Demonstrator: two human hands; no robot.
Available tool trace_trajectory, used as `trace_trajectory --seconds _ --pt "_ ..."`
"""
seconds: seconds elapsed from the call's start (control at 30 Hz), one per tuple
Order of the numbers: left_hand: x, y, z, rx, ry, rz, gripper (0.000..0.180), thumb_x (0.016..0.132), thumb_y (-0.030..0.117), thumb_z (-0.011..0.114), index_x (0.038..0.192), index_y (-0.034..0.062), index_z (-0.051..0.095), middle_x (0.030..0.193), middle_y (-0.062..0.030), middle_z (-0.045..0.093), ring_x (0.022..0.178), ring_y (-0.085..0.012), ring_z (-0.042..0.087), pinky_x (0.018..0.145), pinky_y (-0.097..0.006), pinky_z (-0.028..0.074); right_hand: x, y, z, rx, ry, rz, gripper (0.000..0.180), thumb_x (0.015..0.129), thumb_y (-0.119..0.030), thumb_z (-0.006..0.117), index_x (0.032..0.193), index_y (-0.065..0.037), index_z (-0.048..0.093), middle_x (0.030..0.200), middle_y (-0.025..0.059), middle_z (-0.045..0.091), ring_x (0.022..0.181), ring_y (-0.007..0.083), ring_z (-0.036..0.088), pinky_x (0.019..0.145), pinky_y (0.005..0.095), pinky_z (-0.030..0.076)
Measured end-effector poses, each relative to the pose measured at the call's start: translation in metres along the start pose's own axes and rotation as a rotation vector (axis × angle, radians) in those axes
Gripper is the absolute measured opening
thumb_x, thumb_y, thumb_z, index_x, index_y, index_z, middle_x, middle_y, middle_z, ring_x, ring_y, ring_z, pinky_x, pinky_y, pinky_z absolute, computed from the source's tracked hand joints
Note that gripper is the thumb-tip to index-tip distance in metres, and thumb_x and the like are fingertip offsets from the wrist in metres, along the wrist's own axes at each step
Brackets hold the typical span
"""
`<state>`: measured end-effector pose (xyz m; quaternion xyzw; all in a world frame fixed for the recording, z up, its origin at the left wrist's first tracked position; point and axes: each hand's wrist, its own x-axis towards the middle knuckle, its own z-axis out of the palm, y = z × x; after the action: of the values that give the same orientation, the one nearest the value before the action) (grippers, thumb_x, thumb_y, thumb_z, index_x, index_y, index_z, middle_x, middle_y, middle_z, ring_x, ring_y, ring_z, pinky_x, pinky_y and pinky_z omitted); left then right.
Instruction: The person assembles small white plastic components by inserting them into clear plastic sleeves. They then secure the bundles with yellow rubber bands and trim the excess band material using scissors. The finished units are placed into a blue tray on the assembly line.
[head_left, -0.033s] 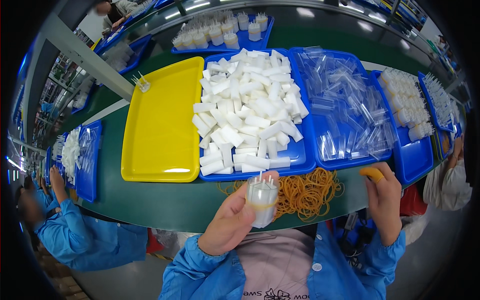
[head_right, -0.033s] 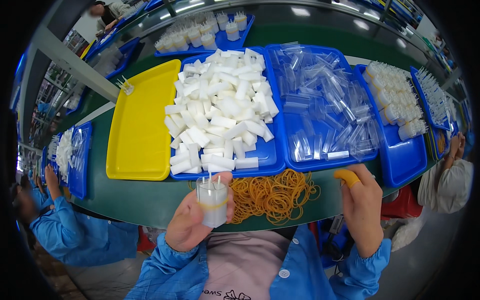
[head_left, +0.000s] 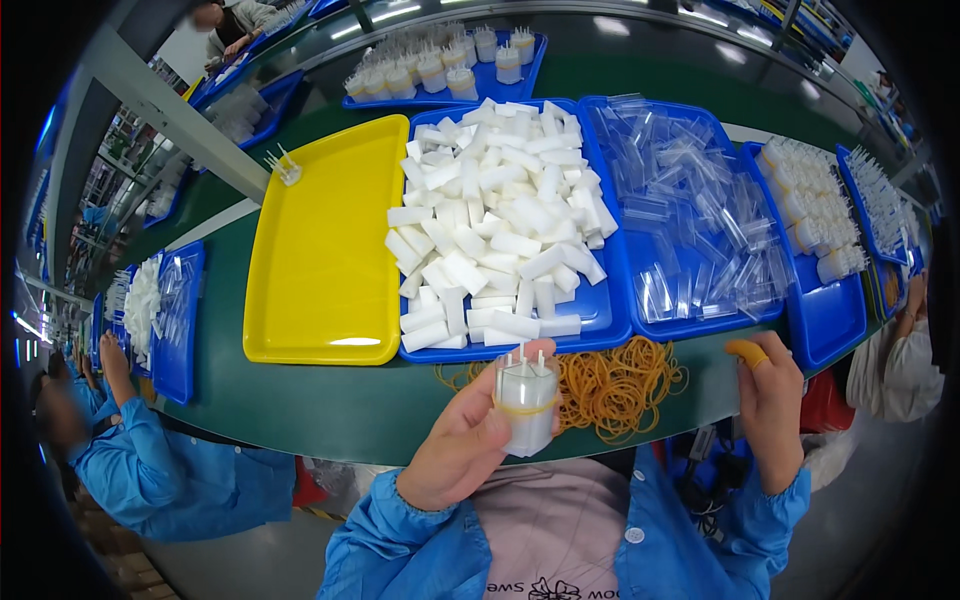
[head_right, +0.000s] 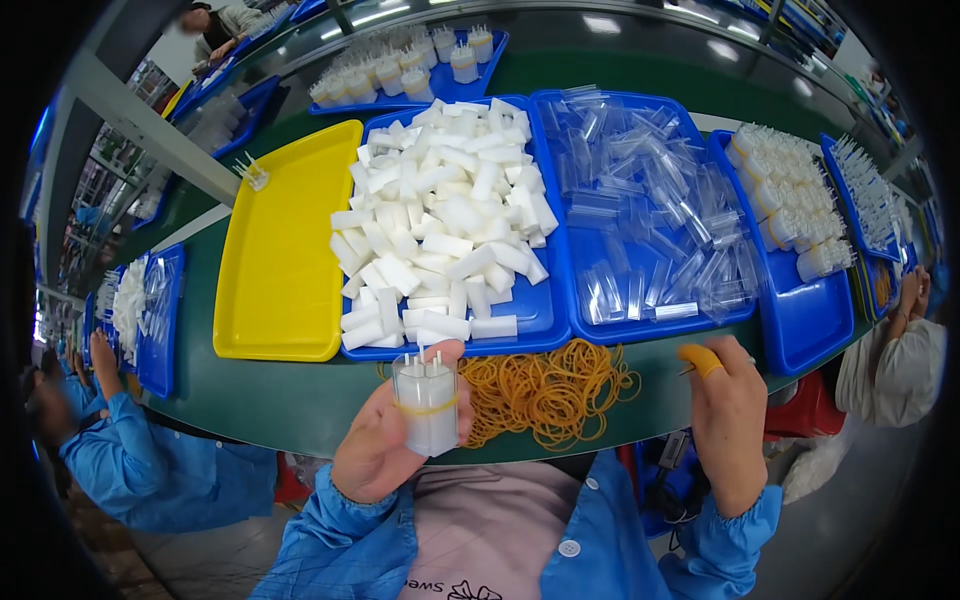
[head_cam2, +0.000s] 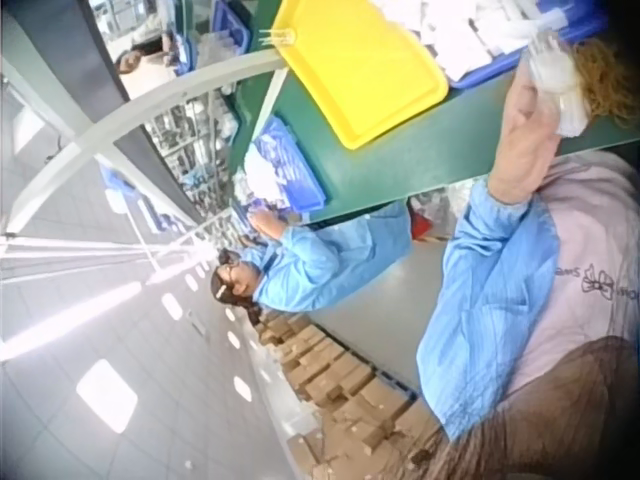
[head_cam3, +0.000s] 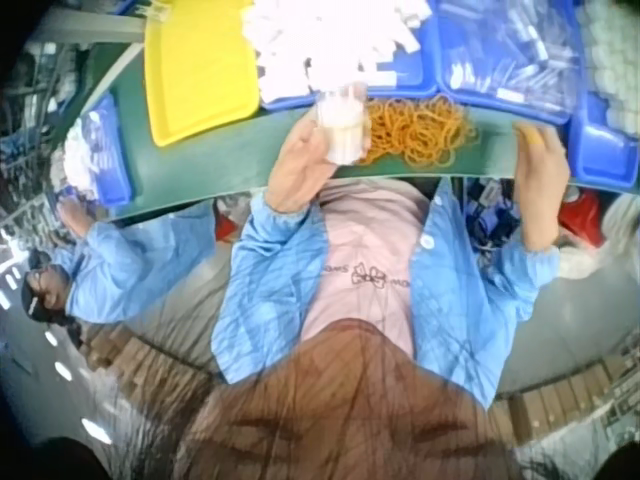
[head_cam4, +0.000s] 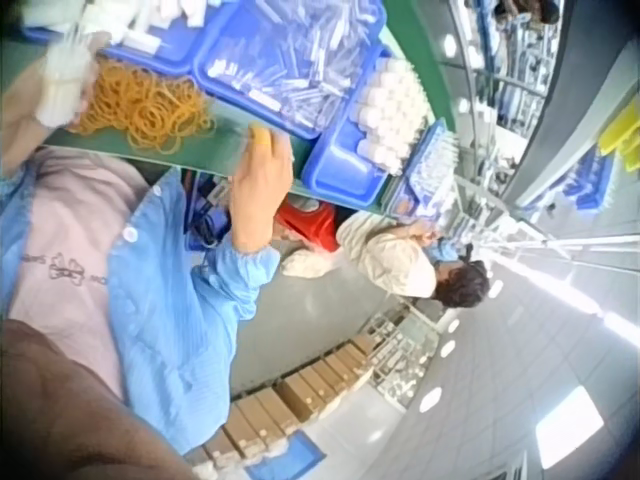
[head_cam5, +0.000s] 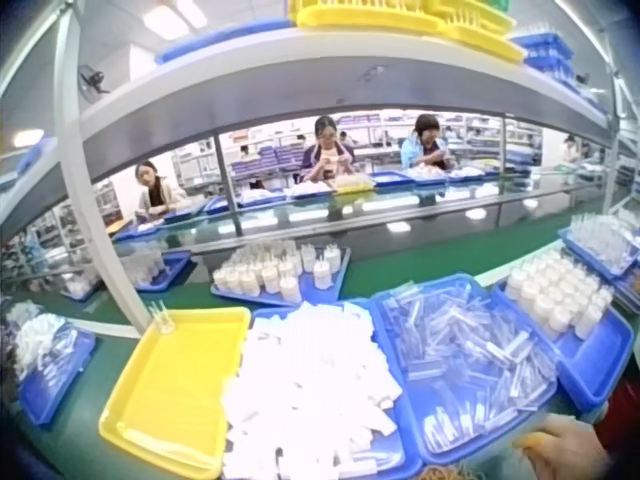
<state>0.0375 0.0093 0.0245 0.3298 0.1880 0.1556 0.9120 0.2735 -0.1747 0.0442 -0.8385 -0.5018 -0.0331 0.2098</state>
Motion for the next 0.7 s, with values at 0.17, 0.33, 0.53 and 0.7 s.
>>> trace_trajectory --seconds 0.17,0.33,0.53,0.7 --pt "0.002 -0.004 -0.009 -0.087 -0.139 -0.065 0.074 0.083 0.033 0.068 0.139 0.0034 0.029 0.123 -0.0113 0.05 0.113 -0.0223 0.052 0.098 -0.035 0.038 -0.029 0.039 0.017 -0.305 -0.009 0.124 0.014 0.075 0.005 0.057 0.087 0.007 0.062 0.089 0.0141 0.055 0.079 0.0328 0.057 0.067 0.0396 0.046" --pt "0.003 -0.009 -0.01 -0.065 -0.118 -0.057 0.069 0.081 0.029 0.07 0.134 0.0041 0.033 0.123 -0.0113 0.051 0.112 -0.0222 0.052 0.097 -0.035 0.04 -0.023 0.043 0.024 -0.245 0.085 0.177 0.012 0.075 0.004 0.058 0.086 0.007 0.062 0.089 0.0145 0.055 0.079 0.0326 0.057 0.067 0.0395 0.046" --pt "0.002 -0.011 -0.009 0.015 -0.105 0.023 0.068 0.081 0.026 0.071 0.134 0.0047 0.034 0.124 -0.0107 0.051 0.113 -0.022 0.052 0.097 -0.035 0.04 -0.027 0.044 0.025 -0.056 0.194 0.144 0.011 0.079 0.001 0.059 0.089 0.006 0.063 0.09 0.0127 0.057 0.077 0.0269 0.059 0.068 0.0323 0.047" --pt "0.005 -0.013 -0.004 0.035 -0.122 0.031 0.063 0.084 0.022 0.068 0.134 0.004 0.034 0.125 -0.01 0.05 0.113 -0.0215 0.052 0.097 -0.035 0.04 -0.034 0.023 0.016 0.49 0.257 0.327 0.015 0.086 -0.006 0.059 0.097 0.004 0.062 0.087 0.0094 0.061 0.076 0.0168 0.061 0.069 0.0268 0.046"
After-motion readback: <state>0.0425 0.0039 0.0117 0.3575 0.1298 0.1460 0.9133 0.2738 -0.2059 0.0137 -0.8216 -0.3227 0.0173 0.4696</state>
